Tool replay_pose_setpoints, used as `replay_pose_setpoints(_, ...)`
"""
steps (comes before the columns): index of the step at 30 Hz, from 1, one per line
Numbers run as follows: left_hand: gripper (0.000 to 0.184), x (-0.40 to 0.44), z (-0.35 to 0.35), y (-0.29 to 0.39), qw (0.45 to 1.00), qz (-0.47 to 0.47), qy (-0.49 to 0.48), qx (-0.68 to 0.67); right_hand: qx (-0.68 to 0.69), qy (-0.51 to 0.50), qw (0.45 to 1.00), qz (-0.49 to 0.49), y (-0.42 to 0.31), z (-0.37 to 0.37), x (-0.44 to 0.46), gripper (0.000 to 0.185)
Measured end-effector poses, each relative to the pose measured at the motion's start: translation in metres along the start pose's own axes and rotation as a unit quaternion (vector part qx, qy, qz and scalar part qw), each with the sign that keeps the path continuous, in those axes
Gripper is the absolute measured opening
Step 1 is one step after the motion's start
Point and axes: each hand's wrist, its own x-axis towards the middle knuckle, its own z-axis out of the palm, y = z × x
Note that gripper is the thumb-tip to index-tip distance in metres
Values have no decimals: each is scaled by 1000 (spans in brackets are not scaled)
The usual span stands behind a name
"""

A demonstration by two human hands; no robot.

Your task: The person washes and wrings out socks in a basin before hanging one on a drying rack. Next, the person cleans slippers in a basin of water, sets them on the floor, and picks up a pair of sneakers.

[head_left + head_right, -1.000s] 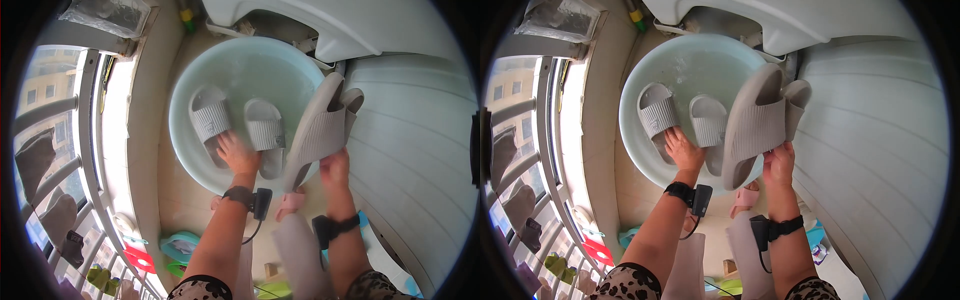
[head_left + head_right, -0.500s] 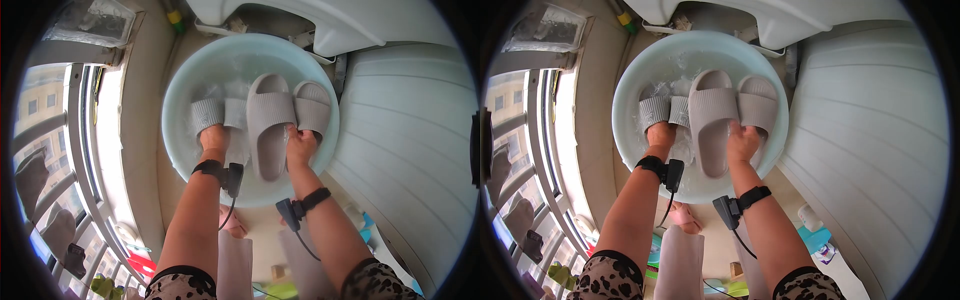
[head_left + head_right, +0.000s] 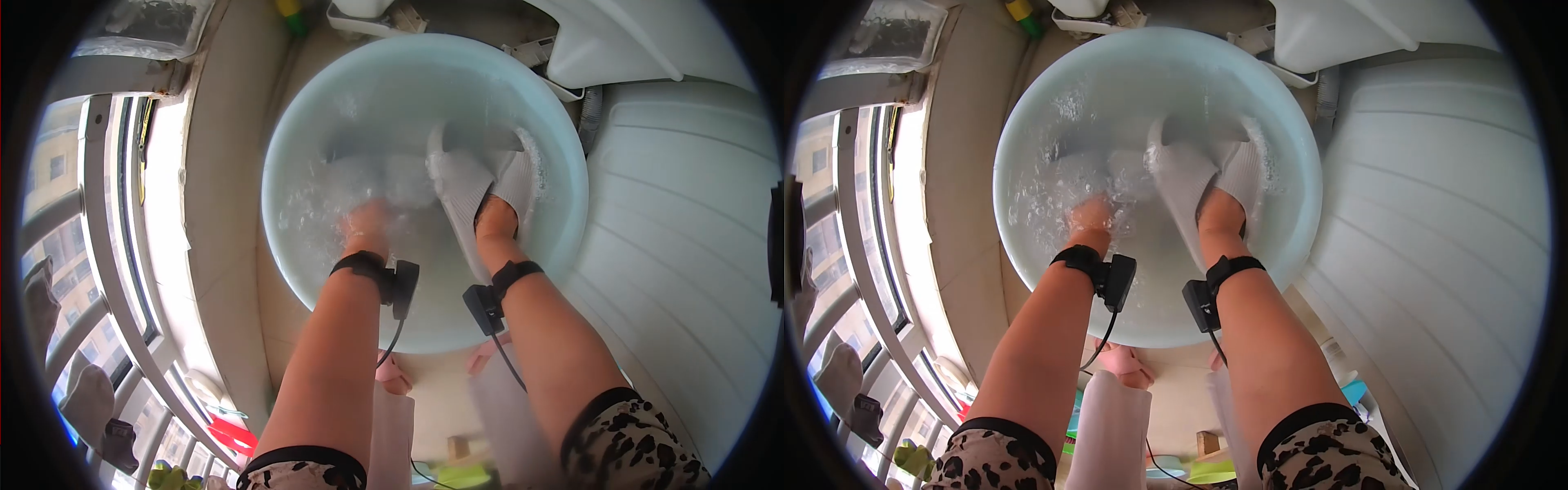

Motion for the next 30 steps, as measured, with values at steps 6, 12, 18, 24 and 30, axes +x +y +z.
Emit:
replay_pose_setpoints(6, 35, -28, -31, 30, 998, -66, 8, -14, -69, -174, 981, 43, -4, -17, 13, 18)
replay_pose_setpoints(12, 28, -34, 3, 13, 971, -40, 170, -161, 129, -12, 986, 104, -13, -66, -16, 27)
replay_pose_setpoints(18, 21, -56, 12, -1, 897, 8, 333, -291, 386, 24, 910, 150, -8, -64, -23, 18)
replay_pose_setpoints(24, 30, -63, 17, -10, 804, 12, 397, -442, 686, -43, 718, 108, -20, -112, -38, 19)
replay_pose_setpoints(30, 7, -100, -44, -29, 681, 157, 394, -596, 804, -158, 552, 157, -44, -209, -65, 38)
